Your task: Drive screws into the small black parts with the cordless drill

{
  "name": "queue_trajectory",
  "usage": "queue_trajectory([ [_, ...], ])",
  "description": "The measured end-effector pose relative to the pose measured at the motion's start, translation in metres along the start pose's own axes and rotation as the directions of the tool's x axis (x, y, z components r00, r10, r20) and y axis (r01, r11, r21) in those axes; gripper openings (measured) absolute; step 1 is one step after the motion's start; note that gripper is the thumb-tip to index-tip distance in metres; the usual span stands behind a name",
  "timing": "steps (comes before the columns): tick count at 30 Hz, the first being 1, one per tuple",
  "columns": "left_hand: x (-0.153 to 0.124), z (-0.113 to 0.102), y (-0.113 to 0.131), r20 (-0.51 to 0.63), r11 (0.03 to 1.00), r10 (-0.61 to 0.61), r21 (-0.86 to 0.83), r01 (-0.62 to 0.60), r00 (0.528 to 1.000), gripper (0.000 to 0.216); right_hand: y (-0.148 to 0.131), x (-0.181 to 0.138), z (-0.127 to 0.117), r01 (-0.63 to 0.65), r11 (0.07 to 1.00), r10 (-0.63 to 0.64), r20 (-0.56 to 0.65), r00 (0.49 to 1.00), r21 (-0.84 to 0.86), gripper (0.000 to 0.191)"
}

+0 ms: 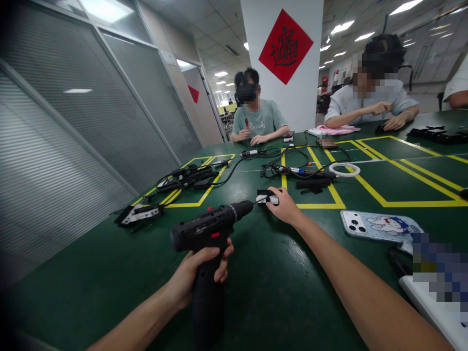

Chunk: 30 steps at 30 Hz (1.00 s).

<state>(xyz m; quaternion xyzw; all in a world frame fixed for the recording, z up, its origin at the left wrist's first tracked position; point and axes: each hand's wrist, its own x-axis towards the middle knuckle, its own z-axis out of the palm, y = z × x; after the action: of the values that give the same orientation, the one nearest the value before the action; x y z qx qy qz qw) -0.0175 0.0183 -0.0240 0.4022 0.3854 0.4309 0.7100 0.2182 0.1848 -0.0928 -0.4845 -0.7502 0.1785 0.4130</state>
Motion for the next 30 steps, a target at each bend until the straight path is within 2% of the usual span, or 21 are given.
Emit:
queue_trajectory([
  [12,0.0001,-0.0010,-0.0009,0.005,1.000,0.002,0.004,-0.002,1.000,0.022,0.0036,0.0008,0.0021,0.030,1.000,-0.030,-0.024,0.999,0.005,0.047],
  [30,0.0001,-0.0025,-0.0018,0.022,1.000,0.007,0.016,-0.007,1.000,0.019,0.0003,0.0000,0.0007,0.008,1.000,-0.008,-0.011,1.000,-0.003,0.046],
])
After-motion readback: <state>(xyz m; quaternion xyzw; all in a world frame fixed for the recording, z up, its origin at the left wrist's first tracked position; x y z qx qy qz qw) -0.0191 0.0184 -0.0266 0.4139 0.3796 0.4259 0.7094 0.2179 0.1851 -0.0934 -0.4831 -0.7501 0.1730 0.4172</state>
